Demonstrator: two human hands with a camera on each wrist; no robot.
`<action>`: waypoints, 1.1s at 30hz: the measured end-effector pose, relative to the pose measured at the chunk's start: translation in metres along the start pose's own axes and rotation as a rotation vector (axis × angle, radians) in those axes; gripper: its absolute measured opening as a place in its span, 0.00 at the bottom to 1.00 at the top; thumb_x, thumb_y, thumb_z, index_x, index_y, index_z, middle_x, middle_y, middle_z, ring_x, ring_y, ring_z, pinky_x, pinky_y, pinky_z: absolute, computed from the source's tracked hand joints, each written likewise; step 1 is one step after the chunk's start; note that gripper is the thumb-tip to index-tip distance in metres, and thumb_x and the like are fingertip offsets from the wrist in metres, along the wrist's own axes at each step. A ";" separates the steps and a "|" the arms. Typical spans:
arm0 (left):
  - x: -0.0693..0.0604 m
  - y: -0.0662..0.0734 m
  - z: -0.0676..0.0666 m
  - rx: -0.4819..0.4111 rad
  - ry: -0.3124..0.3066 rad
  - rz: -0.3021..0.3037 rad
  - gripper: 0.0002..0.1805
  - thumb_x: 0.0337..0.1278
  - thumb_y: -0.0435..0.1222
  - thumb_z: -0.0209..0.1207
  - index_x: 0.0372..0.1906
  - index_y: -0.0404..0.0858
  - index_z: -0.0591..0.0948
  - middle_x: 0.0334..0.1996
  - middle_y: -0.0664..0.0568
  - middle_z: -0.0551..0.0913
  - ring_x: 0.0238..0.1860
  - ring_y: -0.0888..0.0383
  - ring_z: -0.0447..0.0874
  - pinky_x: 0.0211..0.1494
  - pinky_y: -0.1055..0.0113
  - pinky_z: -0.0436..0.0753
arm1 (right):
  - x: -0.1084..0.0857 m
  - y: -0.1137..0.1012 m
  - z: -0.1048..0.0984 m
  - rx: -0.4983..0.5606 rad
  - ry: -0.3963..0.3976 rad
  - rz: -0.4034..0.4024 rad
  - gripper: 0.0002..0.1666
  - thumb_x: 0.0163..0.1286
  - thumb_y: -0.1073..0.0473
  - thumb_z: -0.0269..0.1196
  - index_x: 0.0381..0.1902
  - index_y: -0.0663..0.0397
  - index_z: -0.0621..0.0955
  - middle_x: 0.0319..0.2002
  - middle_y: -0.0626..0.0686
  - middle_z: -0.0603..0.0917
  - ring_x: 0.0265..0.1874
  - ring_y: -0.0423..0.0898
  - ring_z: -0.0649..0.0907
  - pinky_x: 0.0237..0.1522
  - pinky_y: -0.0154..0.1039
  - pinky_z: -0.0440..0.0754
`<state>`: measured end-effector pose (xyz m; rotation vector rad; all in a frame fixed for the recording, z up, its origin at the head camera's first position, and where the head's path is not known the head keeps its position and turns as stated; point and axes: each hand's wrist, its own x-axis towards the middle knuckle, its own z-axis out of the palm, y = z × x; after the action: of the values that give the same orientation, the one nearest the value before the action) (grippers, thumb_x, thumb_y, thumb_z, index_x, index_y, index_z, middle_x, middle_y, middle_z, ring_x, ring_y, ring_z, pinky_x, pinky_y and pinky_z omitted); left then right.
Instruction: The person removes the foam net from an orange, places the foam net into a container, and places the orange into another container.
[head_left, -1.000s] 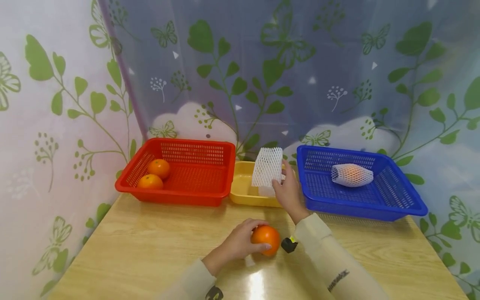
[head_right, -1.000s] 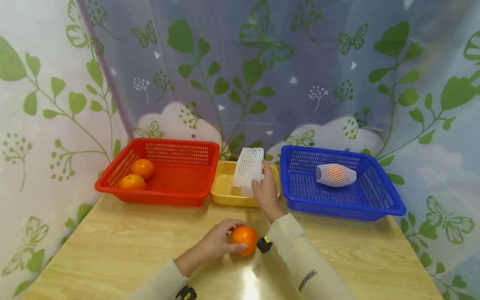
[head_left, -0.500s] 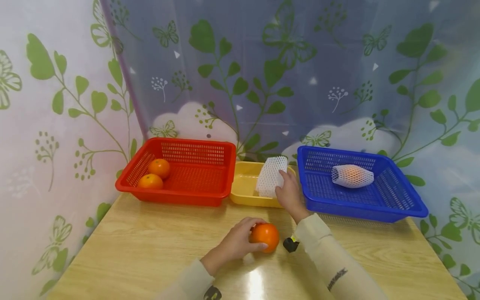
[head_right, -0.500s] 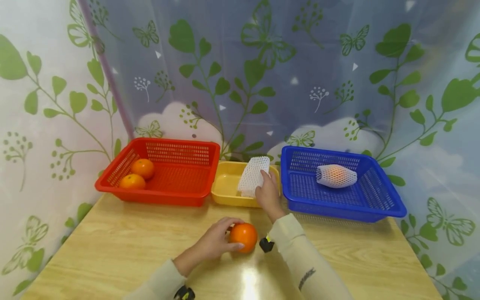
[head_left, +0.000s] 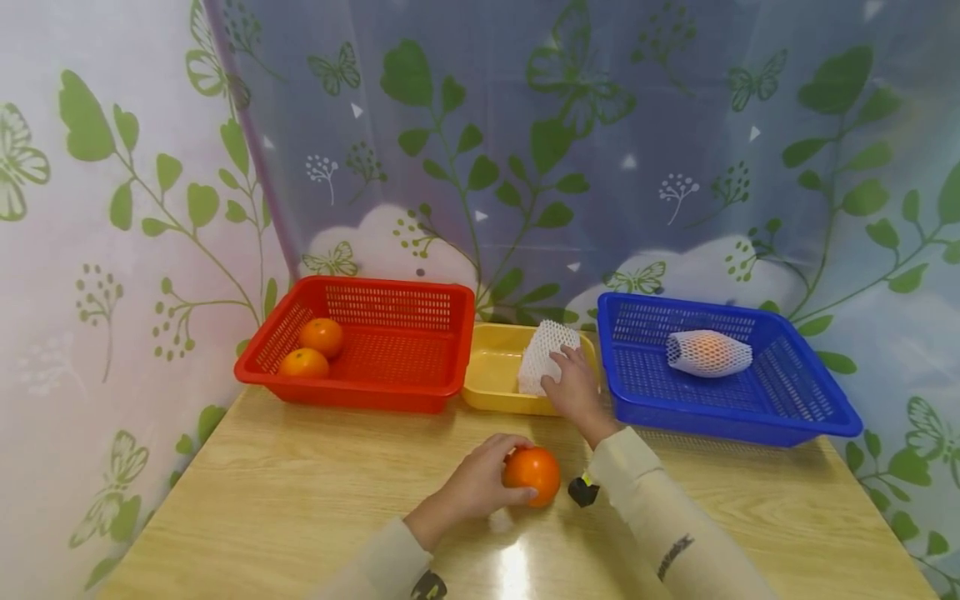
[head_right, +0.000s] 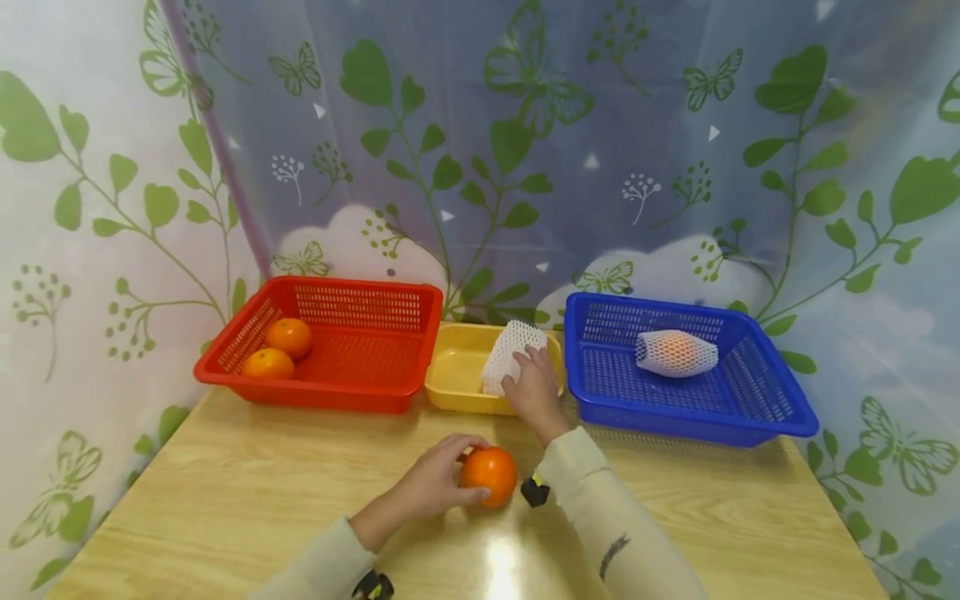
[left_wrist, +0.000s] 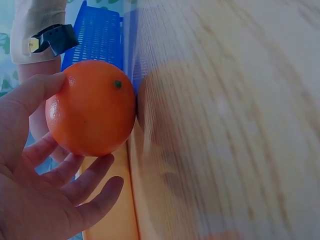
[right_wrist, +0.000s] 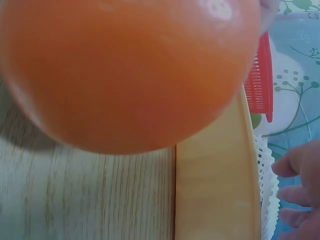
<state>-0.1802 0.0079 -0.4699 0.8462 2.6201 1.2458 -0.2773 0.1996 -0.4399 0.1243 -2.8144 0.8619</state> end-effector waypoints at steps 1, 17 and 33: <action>0.000 0.000 0.000 -0.001 -0.002 -0.003 0.30 0.47 0.44 0.73 0.56 0.45 0.76 0.56 0.53 0.76 0.50 0.56 0.77 0.55 0.61 0.77 | 0.000 0.000 0.000 -0.006 -0.011 -0.003 0.27 0.64 0.63 0.58 0.59 0.71 0.75 0.66 0.69 0.69 0.69 0.68 0.61 0.70 0.59 0.57; 0.000 0.000 0.000 0.016 -0.061 -0.028 0.27 0.44 0.45 0.74 0.47 0.47 0.71 0.56 0.54 0.80 0.47 0.57 0.80 0.49 0.63 0.78 | 0.006 -0.008 0.001 -0.015 -0.085 -0.089 0.24 0.68 0.58 0.61 0.58 0.65 0.77 0.63 0.67 0.73 0.68 0.66 0.64 0.69 0.58 0.59; -0.008 -0.004 -0.006 0.131 -0.164 0.051 0.41 0.42 0.44 0.75 0.66 0.43 0.71 0.61 0.53 0.68 0.54 0.57 0.75 0.56 0.60 0.78 | 0.009 -0.060 0.018 0.029 -0.296 -0.338 0.47 0.68 0.38 0.60 0.75 0.53 0.58 0.75 0.59 0.57 0.72 0.58 0.59 0.69 0.59 0.59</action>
<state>-0.1770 -0.0028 -0.4696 0.9965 2.5848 0.9783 -0.2809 0.1391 -0.4200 0.7655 -2.9146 0.8622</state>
